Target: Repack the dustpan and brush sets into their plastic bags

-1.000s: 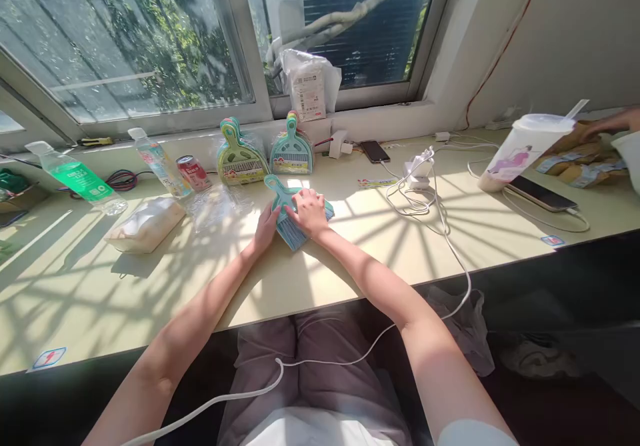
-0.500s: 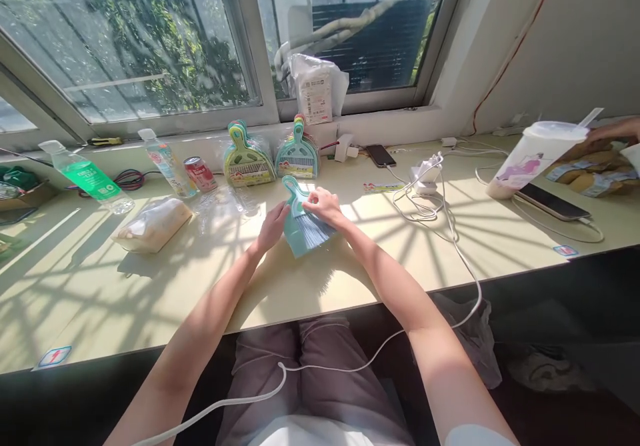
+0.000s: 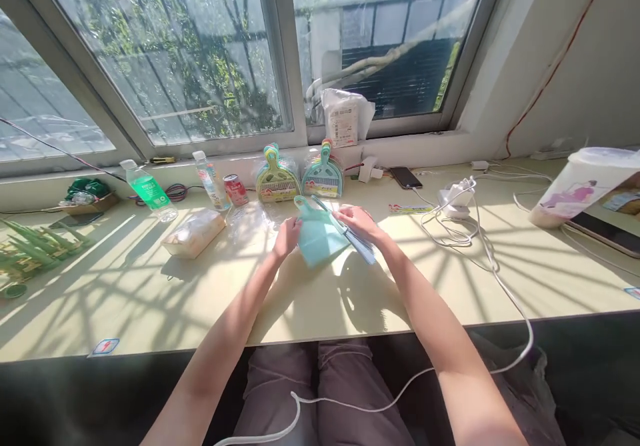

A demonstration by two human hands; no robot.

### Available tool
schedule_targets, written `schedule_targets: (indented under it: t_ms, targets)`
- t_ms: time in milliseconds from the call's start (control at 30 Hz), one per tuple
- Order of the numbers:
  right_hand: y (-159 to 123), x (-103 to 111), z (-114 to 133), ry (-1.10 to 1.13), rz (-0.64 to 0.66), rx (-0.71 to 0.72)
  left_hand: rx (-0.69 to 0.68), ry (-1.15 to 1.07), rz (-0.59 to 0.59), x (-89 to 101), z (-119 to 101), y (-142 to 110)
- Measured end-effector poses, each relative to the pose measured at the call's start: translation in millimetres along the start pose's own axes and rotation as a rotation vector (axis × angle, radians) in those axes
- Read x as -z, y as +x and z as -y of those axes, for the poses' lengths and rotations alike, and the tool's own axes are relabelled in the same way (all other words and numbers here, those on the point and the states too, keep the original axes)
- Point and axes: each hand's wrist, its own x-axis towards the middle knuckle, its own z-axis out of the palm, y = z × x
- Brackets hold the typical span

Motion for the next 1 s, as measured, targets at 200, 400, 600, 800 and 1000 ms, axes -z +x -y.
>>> schedule_targets:
  t_ms: [200, 400, 600, 800, 1000]
  targets:
    - [-5, 26, -61, -0.556, -0.092, -0.369, 0.095, 0.150, -0.151, 25.4, 6, 2]
    - [-7, 21, -87, -0.678, -0.109, -0.488, 0.036, 0.248, -0.281, 33.9, 1, 0]
    - [-1, 16, -82, -0.609, -0.069, -0.543, 0.013, 0.573, -0.121, 27.4, -1, -7]
    - [3, 6, -70, -0.642, -0.020, -0.521, 0.017, 1.006, 0.032, 25.2, -12, -12]
    - [1, 2, -51, -0.445, -0.211, -0.241, -0.114, 0.787, 0.309, 10.2, -19, -21]
